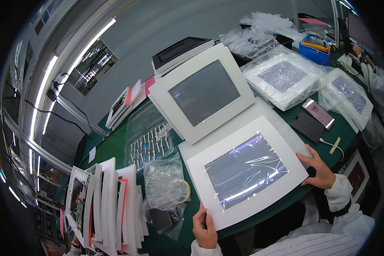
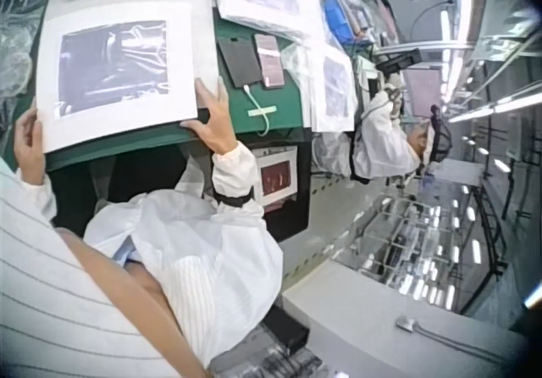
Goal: The recorder is assembling and inspecting white-bezeled electronic displays or monitors in a factory setting.
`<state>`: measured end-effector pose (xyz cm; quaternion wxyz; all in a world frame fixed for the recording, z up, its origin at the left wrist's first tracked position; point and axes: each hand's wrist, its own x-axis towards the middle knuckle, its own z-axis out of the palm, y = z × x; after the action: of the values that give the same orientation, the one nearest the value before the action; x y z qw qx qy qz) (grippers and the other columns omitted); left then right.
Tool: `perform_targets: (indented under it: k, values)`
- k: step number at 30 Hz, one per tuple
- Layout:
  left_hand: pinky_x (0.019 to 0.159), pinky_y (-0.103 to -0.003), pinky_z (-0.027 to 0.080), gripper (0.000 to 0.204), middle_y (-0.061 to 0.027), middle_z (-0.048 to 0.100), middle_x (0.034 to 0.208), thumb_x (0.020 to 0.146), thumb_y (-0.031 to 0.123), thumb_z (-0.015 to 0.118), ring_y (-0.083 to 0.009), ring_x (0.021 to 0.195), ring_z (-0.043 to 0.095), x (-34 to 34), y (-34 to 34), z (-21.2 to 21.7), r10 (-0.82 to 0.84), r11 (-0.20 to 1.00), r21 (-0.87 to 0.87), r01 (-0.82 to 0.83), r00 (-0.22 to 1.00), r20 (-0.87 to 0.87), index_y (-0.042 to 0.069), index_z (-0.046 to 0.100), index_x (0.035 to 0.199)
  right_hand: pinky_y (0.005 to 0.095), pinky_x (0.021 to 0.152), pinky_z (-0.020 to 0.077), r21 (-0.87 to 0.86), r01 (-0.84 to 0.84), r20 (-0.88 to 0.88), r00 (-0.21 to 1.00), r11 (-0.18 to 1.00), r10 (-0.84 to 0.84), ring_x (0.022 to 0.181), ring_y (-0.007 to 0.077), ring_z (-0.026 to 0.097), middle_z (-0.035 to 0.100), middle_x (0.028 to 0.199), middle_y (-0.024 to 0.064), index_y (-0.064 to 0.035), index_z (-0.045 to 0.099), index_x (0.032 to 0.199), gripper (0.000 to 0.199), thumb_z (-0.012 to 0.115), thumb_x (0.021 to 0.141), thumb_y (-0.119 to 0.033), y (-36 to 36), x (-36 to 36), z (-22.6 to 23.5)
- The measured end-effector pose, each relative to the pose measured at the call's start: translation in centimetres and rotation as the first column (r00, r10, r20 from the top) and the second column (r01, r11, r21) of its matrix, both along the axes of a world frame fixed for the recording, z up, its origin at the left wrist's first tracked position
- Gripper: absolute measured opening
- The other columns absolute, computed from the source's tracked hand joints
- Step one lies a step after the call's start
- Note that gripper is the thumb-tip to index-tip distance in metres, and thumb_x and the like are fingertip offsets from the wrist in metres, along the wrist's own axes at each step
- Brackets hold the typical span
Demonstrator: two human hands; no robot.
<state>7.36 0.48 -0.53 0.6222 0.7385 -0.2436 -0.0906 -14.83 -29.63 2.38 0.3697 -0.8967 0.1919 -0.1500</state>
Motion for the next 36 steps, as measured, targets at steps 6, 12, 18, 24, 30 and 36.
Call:
perform_targets:
  k: [6,12,18,24,30,36]
  values:
    - [0.096,-0.035,0.036,0.02,-0.0256,0.043,0.127,0.089,0.005,0.043,-0.0259,0.112,0.049,-0.5,-0.3,0.7,-0.001,1.0,-0.02,0.001,1.0,0.001,-0.004,0.042,0.106,0.0455,0.106,0.0157,-0.036,-0.015,0.009,1.0,0.999,0.016,0.131,0.0382,0.014,0.042,0.134,0.0056,-0.0098,0.043,0.128,0.081,0.08,0.057,-0.019,0.0,0.1,0.0]
    - [0.095,-0.034,0.037,0.021,-0.026,0.042,0.127,0.089,0.005,0.043,-0.0261,0.111,0.049,-0.1,-0.2,-0.1,-0.022,0.999,-0.035,0.023,1.0,0.021,-0.005,0.042,0.107,0.0457,0.106,0.0169,-0.075,0.002,-0.001,1.0,0.997,-0.003,0.13,0.0399,0.015,0.041,0.134,0.005,-0.01,0.042,0.129,0.081,0.08,0.058,-0.02,0.0,-0.3,-0.8]
    - [0.089,-0.032,0.041,0.022,-0.0227,0.048,0.121,0.088,0.006,0.047,-0.0244,0.103,0.054,-0.1,0.1,-0.2,0.06,0.998,0.016,-0.063,0.986,0.156,-0.006,0.045,0.106,0.0435,0.102,0.0236,-0.186,0.128,0.117,0.987,0.974,-0.107,0.126,0.0356,0.025,0.044,0.128,0.0101,-0.0071,0.047,0.123,0.076,0.08,0.056,-0.021,2.3,0.1,1.9]
    - [0.065,-0.029,0.047,0.025,-0.014,0.062,0.088,0.086,0.01,0.051,-0.0165,0.074,0.059,-0.4,1.2,3.1,0.061,0.9,0.42,-0.115,0.988,0.141,-0.003,0.048,0.107,0.0261,0.065,0.0463,0.339,0.398,0.008,0.905,0.853,-0.426,0.073,0.0145,0.057,0.057,0.088,0.0099,0.0011,0.053,0.103,0.031,0.064,0.076,-0.009,3.0,-0.9,2.7]
    - [0.042,-0.022,0.041,0.028,-0.0098,0.059,0.069,0.089,0.017,0.051,-0.0115,0.047,0.053,-0.4,1.1,5.0,0.055,0.917,0.397,0.02,0.983,-0.177,-0.005,0.049,0.106,0.023,0.059,0.0477,0.797,0.241,-0.044,0.937,0.554,-0.346,0.066,0.0127,0.058,0.058,0.084,0.0078,0.0077,0.051,0.105,0.029,0.058,0.085,-0.012,2.5,-0.4,1.5]
    - [0.041,-0.021,0.041,0.036,-0.0114,0.061,0.073,0.088,0.018,0.053,-0.0129,0.05,0.056,1.6,2.8,3.1,-0.108,0.94,0.243,0.24,0.884,-0.455,-0.009,0.044,0.111,0.0286,0.076,0.0481,0.966,0.094,0.012,0.914,0.24,-0.406,0.082,0.0157,0.058,0.058,0.092,0.006,0.0028,0.048,0.113,0.036,0.06,0.084,-0.016,3.4,-0.4,0.2]
